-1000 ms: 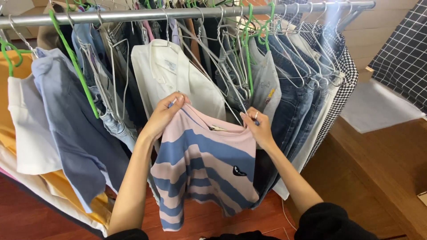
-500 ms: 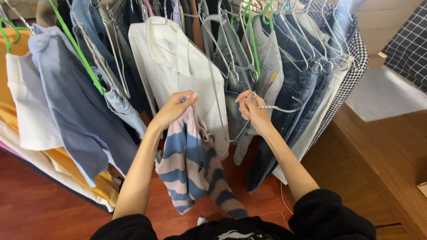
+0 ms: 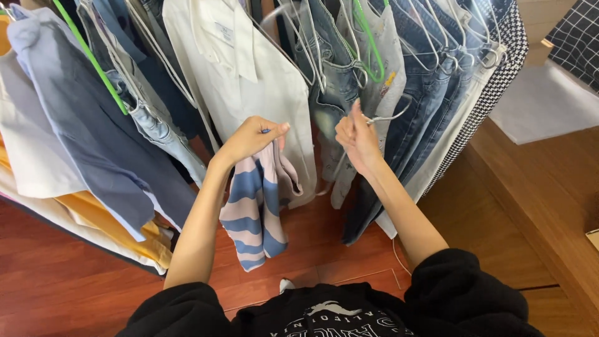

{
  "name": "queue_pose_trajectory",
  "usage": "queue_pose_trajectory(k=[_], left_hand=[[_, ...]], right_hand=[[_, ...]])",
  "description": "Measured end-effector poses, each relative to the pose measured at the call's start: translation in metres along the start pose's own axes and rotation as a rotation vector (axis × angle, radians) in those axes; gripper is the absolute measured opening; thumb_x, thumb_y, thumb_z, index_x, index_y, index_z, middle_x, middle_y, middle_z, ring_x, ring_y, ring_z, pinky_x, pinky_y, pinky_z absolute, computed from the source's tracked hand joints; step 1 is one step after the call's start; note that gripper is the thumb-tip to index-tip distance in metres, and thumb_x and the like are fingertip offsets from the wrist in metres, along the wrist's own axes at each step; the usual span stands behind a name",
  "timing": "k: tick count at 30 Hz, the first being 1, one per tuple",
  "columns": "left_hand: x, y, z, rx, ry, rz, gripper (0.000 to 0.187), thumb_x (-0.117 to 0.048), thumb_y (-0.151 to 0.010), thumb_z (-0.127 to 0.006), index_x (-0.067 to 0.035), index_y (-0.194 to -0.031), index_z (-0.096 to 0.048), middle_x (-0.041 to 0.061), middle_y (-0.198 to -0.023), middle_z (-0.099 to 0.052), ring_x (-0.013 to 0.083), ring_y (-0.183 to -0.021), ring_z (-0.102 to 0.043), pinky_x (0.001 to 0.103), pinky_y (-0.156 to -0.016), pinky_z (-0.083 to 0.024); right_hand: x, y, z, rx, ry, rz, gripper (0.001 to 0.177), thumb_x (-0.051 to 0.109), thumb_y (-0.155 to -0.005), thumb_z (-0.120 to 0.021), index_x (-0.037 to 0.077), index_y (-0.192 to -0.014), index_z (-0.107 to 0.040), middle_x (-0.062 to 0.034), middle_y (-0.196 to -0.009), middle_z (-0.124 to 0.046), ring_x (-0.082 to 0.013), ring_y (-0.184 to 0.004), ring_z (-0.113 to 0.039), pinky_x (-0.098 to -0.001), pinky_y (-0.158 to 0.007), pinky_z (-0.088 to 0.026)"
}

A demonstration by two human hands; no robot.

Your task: Unpacking garments from boxes and plastic bags, then placing them on hangers and hanging them on a garment rack.

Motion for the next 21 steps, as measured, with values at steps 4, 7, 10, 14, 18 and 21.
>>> queue_pose_trajectory(k=[4, 7, 10, 14, 18, 21], left_hand=[[-0.002, -0.001, -0.003, 0.018, 0.021, -0.006, 0.043, -0.039, -0.089, -0.05, -0.014, -0.057, -0.066, -0.003, -0.039, -0.035, 0.0073, -0.044, -0.029, 0.021, -0.044, -0.028], [0.0, -0.002, -0.004, 0.015, 0.048, -0.015, 0.045, -0.04, -0.089, -0.049, -0.015, -0.057, -0.066, -0.005, -0.038, -0.035, 0.0068, -0.044, -0.028, 0.021, -0.044, -0.028], [0.002, -0.005, -0.006, 0.001, 0.1, -0.052, 0.038, -0.033, -0.089, -0.052, -0.013, -0.061, -0.067, -0.004, -0.043, -0.043, 0.0055, -0.049, -0.034, 0.02, -0.047, -0.03], [-0.006, -0.005, -0.008, -0.01, 0.169, -0.089, 0.039, -0.034, -0.09, -0.051, -0.012, -0.062, -0.066, -0.004, -0.049, -0.052, 0.0046, -0.054, -0.036, 0.019, -0.05, -0.033], [-0.008, -0.009, -0.012, 0.0, 0.218, -0.106, 0.04, -0.034, -0.091, -0.05, -0.011, -0.063, -0.066, -0.005, -0.055, -0.056, 0.0044, -0.057, -0.039, 0.018, -0.054, -0.035], [-0.017, -0.007, -0.014, 0.027, 0.243, -0.129, 0.046, -0.034, -0.092, -0.047, -0.011, -0.054, -0.06, -0.007, -0.046, -0.043, 0.0047, -0.05, -0.03, 0.018, -0.048, -0.027]], right_hand=[[-0.011, -0.005, 0.003, -0.017, -0.167, 0.041, 0.056, 0.043, -0.092, -0.031, 0.013, -0.045, -0.034, 0.0072, -0.042, -0.017, -0.0015, -0.036, -0.021, -0.0108, -0.036, -0.019], [-0.014, -0.004, -0.002, -0.101, -0.106, 0.075, 0.056, 0.042, -0.092, -0.032, 0.013, -0.044, -0.032, 0.0069, -0.041, -0.017, -0.0015, -0.036, -0.022, -0.0107, -0.035, -0.017], [-0.015, -0.003, -0.008, -0.183, -0.138, 0.096, 0.058, 0.04, -0.093, -0.035, 0.013, -0.043, -0.03, 0.0058, -0.039, -0.017, -0.0022, -0.034, -0.022, -0.0112, -0.034, -0.017], [-0.017, -0.002, -0.015, -0.281, -0.154, 0.157, 0.058, 0.037, -0.092, -0.04, 0.012, -0.041, -0.028, 0.0043, -0.037, -0.017, -0.0035, -0.032, -0.021, -0.0127, -0.033, -0.015], [-0.017, -0.003, -0.012, -0.302, -0.116, 0.244, 0.059, 0.033, -0.094, -0.04, 0.012, -0.039, -0.029, 0.0036, -0.036, -0.016, -0.0042, -0.032, -0.019, -0.014, -0.034, -0.012], [-0.013, -0.001, -0.009, -0.3, -0.138, 0.318, 0.06, 0.035, -0.094, -0.037, 0.012, -0.039, -0.03, 0.0041, -0.035, -0.015, -0.0048, -0.031, -0.019, -0.014, -0.034, -0.012]])
Point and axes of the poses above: each hand's wrist, its own y-axis away from the middle knuckle, its own z-axis out of the back of the hand, x = y × z, the point moved 1 cm from there along -y, towards the middle knuckle
